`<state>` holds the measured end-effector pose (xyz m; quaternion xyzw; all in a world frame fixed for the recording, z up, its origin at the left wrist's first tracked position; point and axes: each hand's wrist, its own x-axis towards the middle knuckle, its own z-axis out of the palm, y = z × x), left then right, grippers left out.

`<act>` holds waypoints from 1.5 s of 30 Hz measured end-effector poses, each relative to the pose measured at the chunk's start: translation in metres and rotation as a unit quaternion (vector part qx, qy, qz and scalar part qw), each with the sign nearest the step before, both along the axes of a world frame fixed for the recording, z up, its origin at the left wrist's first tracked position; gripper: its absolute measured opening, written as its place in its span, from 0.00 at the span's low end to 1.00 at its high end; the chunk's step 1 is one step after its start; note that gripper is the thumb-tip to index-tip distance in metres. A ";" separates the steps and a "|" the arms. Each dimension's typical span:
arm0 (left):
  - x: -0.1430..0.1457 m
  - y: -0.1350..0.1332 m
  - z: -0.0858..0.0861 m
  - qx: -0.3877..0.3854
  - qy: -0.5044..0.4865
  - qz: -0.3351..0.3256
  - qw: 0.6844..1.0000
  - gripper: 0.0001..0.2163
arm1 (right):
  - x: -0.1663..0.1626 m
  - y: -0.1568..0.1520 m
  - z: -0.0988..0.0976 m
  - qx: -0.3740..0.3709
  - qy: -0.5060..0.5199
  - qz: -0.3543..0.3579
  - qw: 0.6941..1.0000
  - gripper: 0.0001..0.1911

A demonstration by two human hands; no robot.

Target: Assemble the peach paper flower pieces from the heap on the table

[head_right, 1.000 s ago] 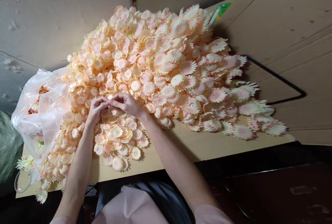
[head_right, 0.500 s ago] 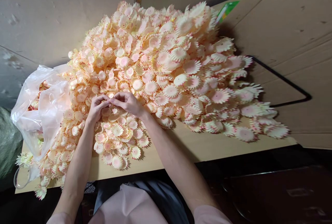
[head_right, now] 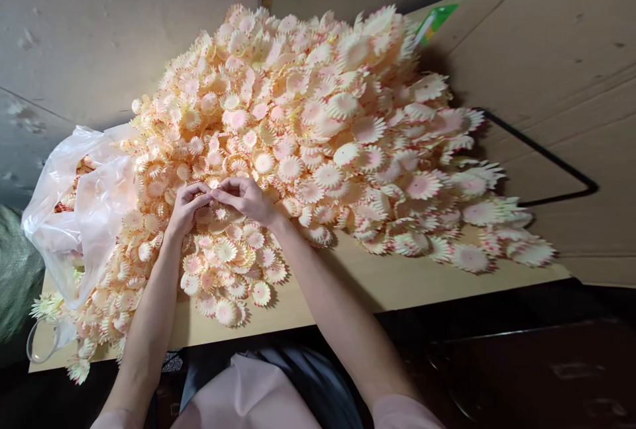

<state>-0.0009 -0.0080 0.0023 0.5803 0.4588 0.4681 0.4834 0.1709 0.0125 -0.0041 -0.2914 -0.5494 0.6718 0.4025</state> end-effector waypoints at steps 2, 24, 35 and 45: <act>0.000 0.000 0.000 0.000 -0.003 -0.002 1.000 0.10 | 0.000 0.000 0.001 0.001 -0.002 -0.001 1.000 0.16; 0.000 0.000 0.000 -0.002 0.003 0.001 1.000 0.11 | 0.000 0.000 0.003 0.013 -0.006 0.007 1.000 0.16; 0.000 0.000 0.001 0.002 0.019 0.000 1.000 0.11 | 0.000 0.001 0.000 0.015 -0.016 -0.005 1.000 0.16; 0.001 -0.001 0.003 0.008 0.022 -0.001 1.000 0.11 | -0.001 0.000 -0.002 0.004 -0.010 -0.008 1.000 0.15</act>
